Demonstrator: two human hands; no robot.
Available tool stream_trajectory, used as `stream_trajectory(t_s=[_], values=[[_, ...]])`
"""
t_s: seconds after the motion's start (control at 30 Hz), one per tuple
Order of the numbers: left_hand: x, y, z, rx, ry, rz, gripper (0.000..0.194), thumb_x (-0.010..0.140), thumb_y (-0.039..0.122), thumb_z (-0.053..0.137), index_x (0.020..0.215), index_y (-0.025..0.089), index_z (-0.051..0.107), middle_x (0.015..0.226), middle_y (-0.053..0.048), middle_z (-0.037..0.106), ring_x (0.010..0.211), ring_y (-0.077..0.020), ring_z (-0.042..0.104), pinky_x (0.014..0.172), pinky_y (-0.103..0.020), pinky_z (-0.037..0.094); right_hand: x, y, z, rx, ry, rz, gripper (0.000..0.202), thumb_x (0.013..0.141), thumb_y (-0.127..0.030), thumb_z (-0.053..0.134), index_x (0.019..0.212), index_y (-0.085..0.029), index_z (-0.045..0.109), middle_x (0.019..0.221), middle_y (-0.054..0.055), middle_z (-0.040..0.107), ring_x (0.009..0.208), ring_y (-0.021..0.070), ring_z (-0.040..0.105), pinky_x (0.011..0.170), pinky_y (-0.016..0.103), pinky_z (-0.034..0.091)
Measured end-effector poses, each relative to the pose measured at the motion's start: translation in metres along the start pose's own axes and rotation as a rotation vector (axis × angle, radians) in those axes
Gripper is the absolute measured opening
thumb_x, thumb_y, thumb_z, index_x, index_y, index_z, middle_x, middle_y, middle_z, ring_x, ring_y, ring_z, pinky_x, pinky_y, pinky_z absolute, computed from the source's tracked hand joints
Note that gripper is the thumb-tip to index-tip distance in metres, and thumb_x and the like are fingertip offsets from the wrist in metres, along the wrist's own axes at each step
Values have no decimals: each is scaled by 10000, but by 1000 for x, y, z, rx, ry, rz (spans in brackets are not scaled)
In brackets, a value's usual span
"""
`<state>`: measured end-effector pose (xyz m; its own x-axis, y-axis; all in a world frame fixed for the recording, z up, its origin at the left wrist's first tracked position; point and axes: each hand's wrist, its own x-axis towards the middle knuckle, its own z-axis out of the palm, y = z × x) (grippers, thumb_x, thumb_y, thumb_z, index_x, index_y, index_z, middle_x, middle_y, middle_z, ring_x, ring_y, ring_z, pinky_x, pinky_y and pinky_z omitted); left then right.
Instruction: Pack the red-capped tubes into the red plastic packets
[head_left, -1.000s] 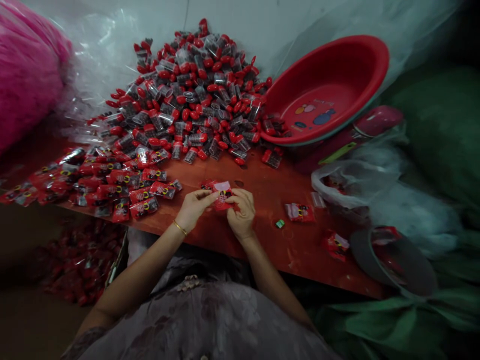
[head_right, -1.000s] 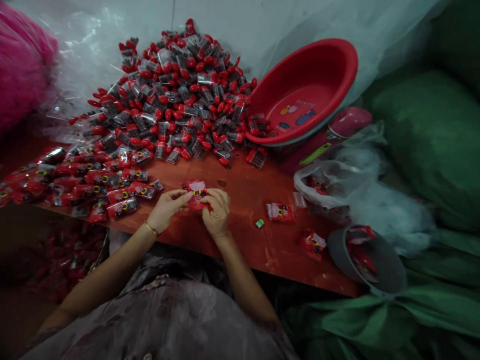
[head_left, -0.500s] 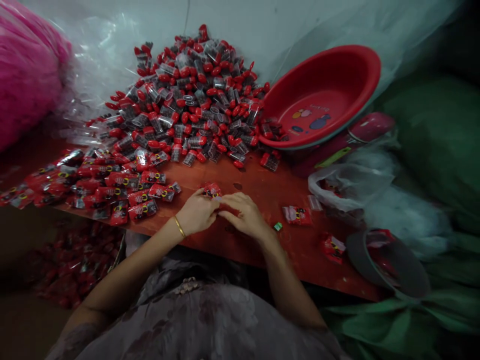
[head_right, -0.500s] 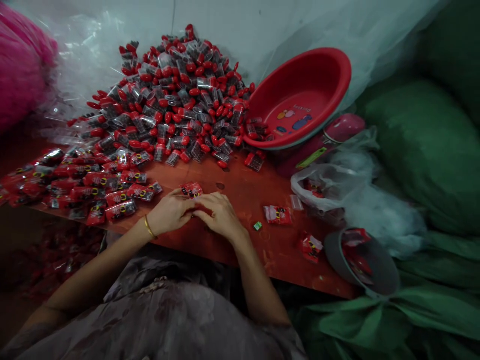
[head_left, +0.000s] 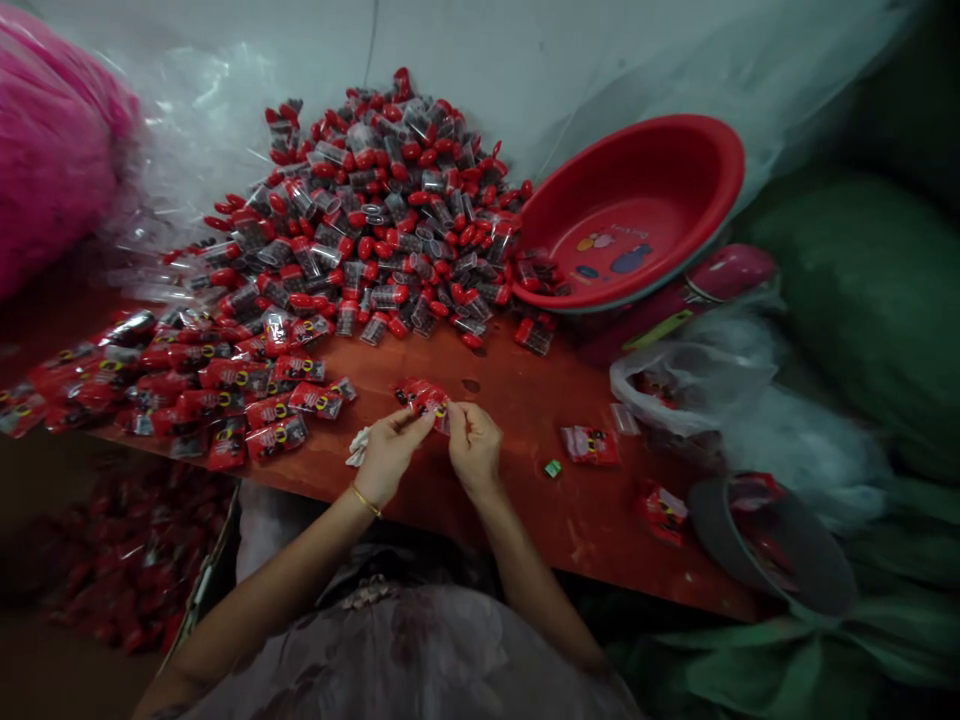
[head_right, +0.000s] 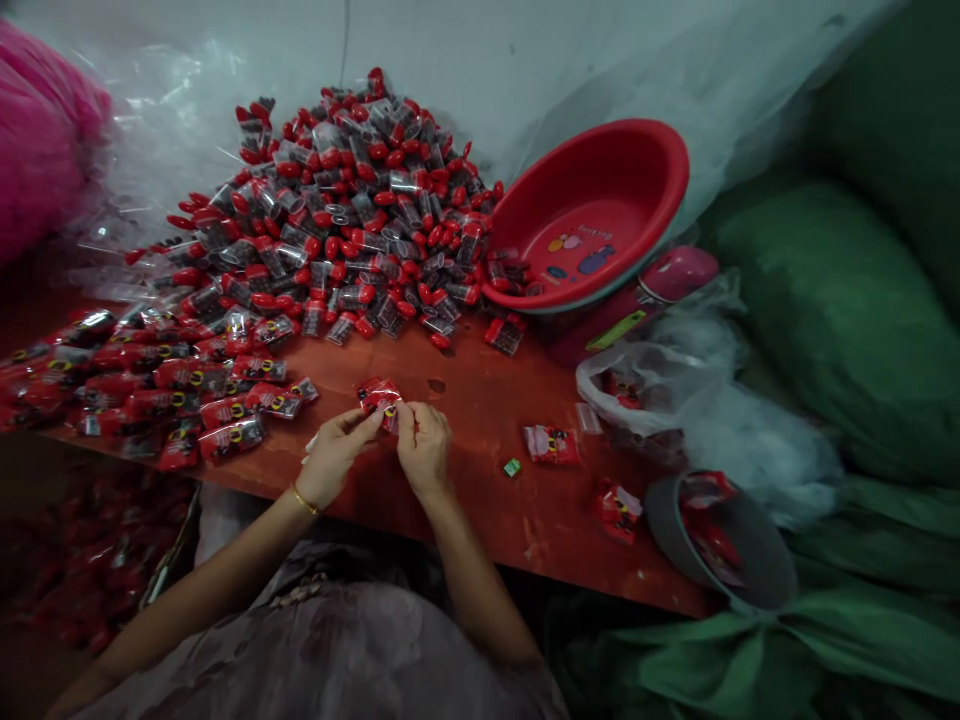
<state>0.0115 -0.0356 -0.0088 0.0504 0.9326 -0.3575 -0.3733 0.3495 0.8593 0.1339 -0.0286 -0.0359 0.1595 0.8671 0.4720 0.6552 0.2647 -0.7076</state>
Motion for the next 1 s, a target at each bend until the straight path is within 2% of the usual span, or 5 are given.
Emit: stream_trajectory(t_s=[0.27, 0.4, 0.6, 0.83, 1.0], values=[[20, 1, -4, -96, 90, 28, 425, 471, 441, 826, 738, 133, 707, 706, -8, 678, 626, -92, 564, 636, -217, 466, 9, 1, 10, -32, -97, -76, 336, 927, -312, 378, 745, -194, 634, 687, 44, 662, 653, 161, 589, 651, 279, 442], [33, 5, -10, -64, 151, 25, 399, 450, 460, 827, 598, 129, 658, 558, 31, 611, 533, -73, 529, 559, -197, 435, 66, 20, 8, -213, -228, -115, 440, 962, -299, 254, 774, -187, 636, 754, 76, 667, 748, 187, 581, 734, 313, 421], [35, 21, -14, -184, 99, -213, 423, 453, 394, 851, 722, 124, 668, 648, -10, 673, 540, -92, 591, 561, -216, 488, 142, 60, 30, -690, -202, 28, 261, 865, -297, 519, 1040, -118, 593, 1073, 195, 613, 964, 295, 505, 800, 419, 363], [26, 15, -17, -192, 111, -214, 384, 477, 355, 852, 699, 121, 644, 654, -16, 675, 555, -101, 605, 572, -227, 500, 101, 71, 11, -689, -267, -99, 284, 830, -144, 487, 1093, -123, 591, 1124, 173, 626, 974, 286, 530, 832, 418, 355], [18, 13, -10, -156, 61, -180, 422, 471, 411, 847, 718, 119, 670, 650, -15, 682, 544, -75, 592, 550, -185, 465, 66, 68, -27, -215, -230, 18, 283, 841, -268, 493, 1087, -152, 572, 936, 109, 687, 792, 210, 604, 758, 354, 446]])
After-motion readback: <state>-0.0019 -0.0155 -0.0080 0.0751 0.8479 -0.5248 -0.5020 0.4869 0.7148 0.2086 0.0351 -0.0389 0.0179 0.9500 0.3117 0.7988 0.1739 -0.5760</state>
